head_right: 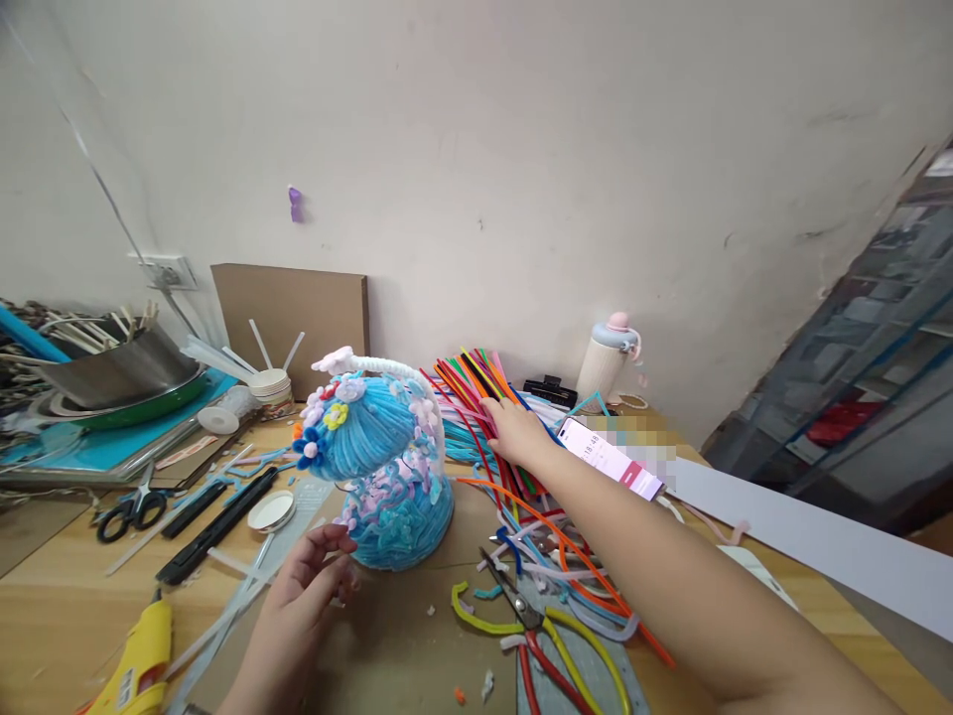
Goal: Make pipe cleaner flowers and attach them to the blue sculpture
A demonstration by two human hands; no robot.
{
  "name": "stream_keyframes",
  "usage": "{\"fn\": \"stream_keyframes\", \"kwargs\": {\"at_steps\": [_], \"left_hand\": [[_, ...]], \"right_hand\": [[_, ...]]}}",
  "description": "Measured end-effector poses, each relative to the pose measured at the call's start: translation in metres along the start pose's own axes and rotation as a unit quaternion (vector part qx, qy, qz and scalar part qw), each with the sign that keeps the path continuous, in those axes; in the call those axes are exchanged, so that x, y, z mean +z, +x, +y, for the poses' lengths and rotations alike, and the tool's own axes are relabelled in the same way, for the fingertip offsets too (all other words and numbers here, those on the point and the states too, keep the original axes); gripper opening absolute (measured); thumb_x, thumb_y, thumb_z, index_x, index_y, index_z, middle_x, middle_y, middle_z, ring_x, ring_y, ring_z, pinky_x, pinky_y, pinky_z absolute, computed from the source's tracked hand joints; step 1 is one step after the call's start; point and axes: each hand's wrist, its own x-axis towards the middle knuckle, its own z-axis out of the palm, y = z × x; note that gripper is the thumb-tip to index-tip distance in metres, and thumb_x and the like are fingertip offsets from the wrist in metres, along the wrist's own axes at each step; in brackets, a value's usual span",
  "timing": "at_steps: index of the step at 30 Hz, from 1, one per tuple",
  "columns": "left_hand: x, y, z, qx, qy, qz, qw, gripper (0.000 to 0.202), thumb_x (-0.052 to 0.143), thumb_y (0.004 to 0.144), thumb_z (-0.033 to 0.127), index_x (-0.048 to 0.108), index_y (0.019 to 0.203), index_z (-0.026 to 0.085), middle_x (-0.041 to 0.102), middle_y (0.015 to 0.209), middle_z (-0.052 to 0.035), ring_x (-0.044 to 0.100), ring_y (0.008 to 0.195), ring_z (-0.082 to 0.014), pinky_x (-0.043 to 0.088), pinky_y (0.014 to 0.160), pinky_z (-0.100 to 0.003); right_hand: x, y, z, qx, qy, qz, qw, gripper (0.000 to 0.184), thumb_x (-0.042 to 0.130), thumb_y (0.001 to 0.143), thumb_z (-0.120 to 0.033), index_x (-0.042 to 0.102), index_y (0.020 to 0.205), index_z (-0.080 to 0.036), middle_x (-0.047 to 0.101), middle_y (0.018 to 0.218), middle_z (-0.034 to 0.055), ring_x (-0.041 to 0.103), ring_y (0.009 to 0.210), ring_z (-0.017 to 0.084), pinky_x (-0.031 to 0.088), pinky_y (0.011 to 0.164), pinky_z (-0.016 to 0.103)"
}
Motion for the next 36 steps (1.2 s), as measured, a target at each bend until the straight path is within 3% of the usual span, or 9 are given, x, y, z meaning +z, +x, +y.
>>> {"fn": "stream_keyframes", "kwargs": {"at_steps": [3, 6, 10, 15, 19, 22, 27, 33, 36], "left_hand": [[-0.001, 0.001, -0.001, -0.001, 0.002, -0.002, 1.000, 0.034, 0.062, 0.069, 0.030, 0.048, 0.098, 0.019, 0.055, 0.085, -0.0004, 0.053, 0.055, -0.0108, 0.040, 0.050, -0.024], [-0.002, 0.002, -0.001, 0.000, 0.009, -0.006, 1.000, 0.034, 0.061, 0.070, 0.029, 0.048, 0.099, 0.018, 0.055, 0.086, -0.0008, 0.053, 0.056, -0.0107, 0.040, 0.050, -0.024], [-0.002, 0.002, -0.002, 0.003, 0.011, -0.014, 1.000, 0.035, 0.061, 0.070, 0.030, 0.048, 0.100, 0.018, 0.055, 0.086, -0.0012, 0.053, 0.056, -0.0111, 0.040, 0.050, -0.024], [-0.001, 0.003, -0.001, -0.009, 0.011, -0.015, 1.000, 0.036, 0.063, 0.069, 0.031, 0.048, 0.100, 0.018, 0.056, 0.086, -0.0012, 0.052, 0.056, -0.0108, 0.040, 0.049, -0.024], [0.001, -0.001, 0.004, -0.017, 0.011, -0.001, 1.000, 0.035, 0.064, 0.068, 0.029, 0.050, 0.099, 0.019, 0.056, 0.085, -0.0004, 0.052, 0.055, -0.0105, 0.041, 0.051, -0.024], [0.002, -0.001, 0.005, -0.015, 0.012, 0.003, 1.000, 0.035, 0.064, 0.068, 0.029, 0.051, 0.098, 0.019, 0.057, 0.084, -0.0007, 0.053, 0.056, -0.0108, 0.041, 0.051, -0.024], [0.002, 0.001, 0.002, -0.020, 0.004, -0.009, 1.000, 0.036, 0.065, 0.064, 0.030, 0.051, 0.095, 0.018, 0.058, 0.080, -0.0006, 0.053, 0.053, -0.0117, 0.039, 0.048, -0.024], [0.005, -0.002, 0.008, -0.029, 0.002, -0.007, 1.000, 0.033, 0.065, 0.063, 0.028, 0.053, 0.092, 0.018, 0.058, 0.079, 0.0003, 0.053, 0.054, -0.0118, 0.039, 0.049, -0.024], [0.005, -0.001, 0.008, -0.028, 0.004, -0.021, 0.999, 0.033, 0.065, 0.062, 0.029, 0.053, 0.091, 0.018, 0.058, 0.079, 0.0001, 0.053, 0.053, -0.0121, 0.039, 0.048, -0.024]], "right_hand": [[0.005, 0.007, 0.009, 0.028, 0.031, 0.020, 0.999, 0.057, 0.061, 0.065, -0.007, 0.049, 0.118, -0.022, 0.063, 0.096, 0.0050, 0.060, 0.085, 0.019, 0.043, 0.073, 0.027], [0.006, 0.018, 0.022, 0.076, 0.064, 0.055, 0.993, 0.043, 0.054, 0.070, -0.009, 0.049, 0.112, -0.018, 0.063, 0.076, 0.0010, 0.060, 0.066, 0.015, 0.043, 0.060, 0.024], [0.004, 0.028, 0.038, 0.104, 0.105, 0.090, 0.985, 0.031, 0.051, 0.074, -0.011, 0.050, 0.105, -0.017, 0.062, 0.067, -0.0016, 0.060, 0.058, 0.013, 0.045, 0.054, 0.022], [-0.004, 0.024, 0.042, 0.103, 0.077, 0.141, 0.982, 0.035, 0.053, 0.071, -0.011, 0.053, 0.105, -0.019, 0.061, 0.080, 0.0014, 0.059, 0.069, 0.015, 0.047, 0.065, 0.027], [-0.010, 0.015, 0.030, 0.071, 0.015, 0.166, 0.983, 0.039, 0.055, 0.069, -0.011, 0.055, 0.108, -0.018, 0.054, 0.106, 0.0097, 0.051, 0.099, 0.023, 0.039, 0.087, 0.035], [-0.009, 0.012, 0.020, 0.036, -0.023, 0.134, 0.990, 0.019, 0.052, 0.075, -0.014, 0.063, 0.089, -0.020, 0.055, 0.103, 0.0088, 0.048, 0.102, 0.023, 0.035, 0.089, 0.033], [0.002, 0.020, 0.015, 0.046, -0.058, 0.055, 0.996, 0.008, 0.057, 0.075, -0.021, 0.064, 0.073, -0.019, 0.060, 0.081, 0.0038, 0.055, 0.073, 0.016, 0.037, 0.065, 0.025], [0.005, 0.024, 0.008, 0.081, -0.092, 0.032, 0.992, 0.027, 0.065, 0.070, -0.046, 0.061, 0.072, -0.020, 0.061, 0.075, 0.0031, 0.054, 0.068, 0.017, 0.031, 0.056, 0.025], [0.005, 0.022, 0.003, 0.088, -0.097, 0.036, 0.991, 0.024, 0.061, 0.074, -0.043, 0.060, 0.079, -0.020, 0.062, 0.081, 0.0040, 0.056, 0.072, 0.017, 0.032, 0.058, 0.025]]}}
